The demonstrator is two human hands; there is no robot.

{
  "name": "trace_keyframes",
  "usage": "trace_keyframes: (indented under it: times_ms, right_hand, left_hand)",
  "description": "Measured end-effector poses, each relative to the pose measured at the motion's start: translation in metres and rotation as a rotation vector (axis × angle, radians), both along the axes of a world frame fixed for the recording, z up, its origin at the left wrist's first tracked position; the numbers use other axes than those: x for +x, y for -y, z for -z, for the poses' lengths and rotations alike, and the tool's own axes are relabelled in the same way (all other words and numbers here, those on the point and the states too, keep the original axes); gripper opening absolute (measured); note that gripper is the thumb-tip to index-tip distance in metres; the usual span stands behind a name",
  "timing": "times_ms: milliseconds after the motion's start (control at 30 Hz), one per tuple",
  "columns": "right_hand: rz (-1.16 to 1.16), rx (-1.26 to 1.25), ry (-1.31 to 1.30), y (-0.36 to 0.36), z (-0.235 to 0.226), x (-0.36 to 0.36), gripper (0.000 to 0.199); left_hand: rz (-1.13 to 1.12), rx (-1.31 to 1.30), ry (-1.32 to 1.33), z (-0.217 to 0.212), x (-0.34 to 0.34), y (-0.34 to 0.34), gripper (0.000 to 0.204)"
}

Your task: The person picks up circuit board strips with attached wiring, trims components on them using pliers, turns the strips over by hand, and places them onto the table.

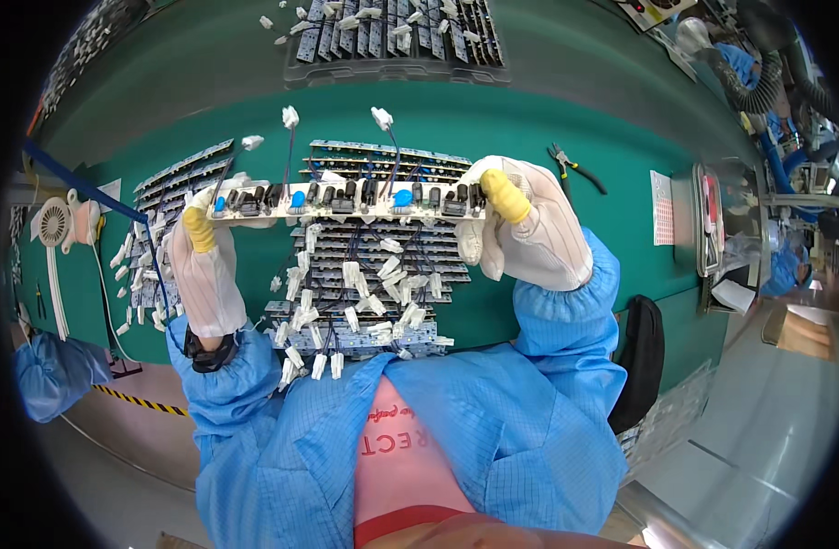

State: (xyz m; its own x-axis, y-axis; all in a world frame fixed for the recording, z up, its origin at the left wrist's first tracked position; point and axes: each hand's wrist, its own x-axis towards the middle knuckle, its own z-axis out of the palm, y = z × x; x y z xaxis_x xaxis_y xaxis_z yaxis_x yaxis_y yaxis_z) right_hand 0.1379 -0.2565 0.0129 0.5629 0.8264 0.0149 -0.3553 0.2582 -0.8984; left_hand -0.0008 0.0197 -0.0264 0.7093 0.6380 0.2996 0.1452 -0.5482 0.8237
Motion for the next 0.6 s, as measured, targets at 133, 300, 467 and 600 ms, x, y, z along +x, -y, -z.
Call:
trace_keyframes:
  times_ms: [133,300,467,600]
  right_hand:
    - [-0.010,-0.086,-0.062,-0.002,0.001,0.001,0.058]
    - [0.092,-0.100,-0.068,-0.003,0.004,-0.001,0.058]
    - [0.136,-0.231,-0.050,-0.003,0.003,0.003,0.052]
    - [0.142,-0.252,-0.047,-0.006,0.003,0.005,0.038]
  left_hand:
    - [0.083,-0.417,0.118,-0.005,-0.001,0.000,0.039]
    - [0.167,-0.095,0.054,-0.001,-0.012,-0.009,0.061]
    - [0.270,-0.173,-0.021,-0.034,-0.014,0.003,0.066]
    - [0.265,0.024,0.005,-0.039,-0.018,0.000,0.053]
